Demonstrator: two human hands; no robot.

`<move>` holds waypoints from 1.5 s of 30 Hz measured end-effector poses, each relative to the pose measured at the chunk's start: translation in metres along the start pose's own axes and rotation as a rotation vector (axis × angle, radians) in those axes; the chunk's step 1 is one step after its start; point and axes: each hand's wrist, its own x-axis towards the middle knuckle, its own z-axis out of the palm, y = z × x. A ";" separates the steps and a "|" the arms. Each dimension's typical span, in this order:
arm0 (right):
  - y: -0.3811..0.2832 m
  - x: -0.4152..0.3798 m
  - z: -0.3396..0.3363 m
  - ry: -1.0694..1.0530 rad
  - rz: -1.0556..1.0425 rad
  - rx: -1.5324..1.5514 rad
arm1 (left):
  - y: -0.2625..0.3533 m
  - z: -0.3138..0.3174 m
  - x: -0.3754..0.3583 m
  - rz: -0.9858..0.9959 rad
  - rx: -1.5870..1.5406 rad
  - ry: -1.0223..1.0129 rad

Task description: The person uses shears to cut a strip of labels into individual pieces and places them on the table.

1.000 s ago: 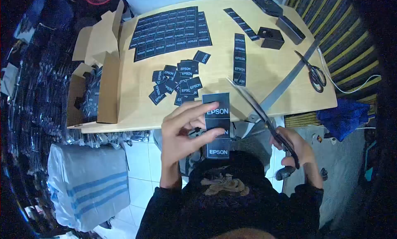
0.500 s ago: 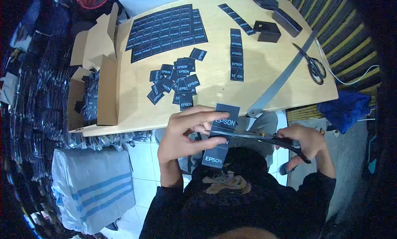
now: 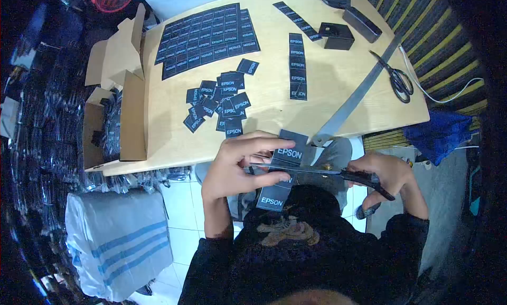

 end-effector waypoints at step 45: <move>0.032 0.030 0.061 0.769 0.091 0.140 | -0.033 -0.043 0.007 -0.263 0.222 0.428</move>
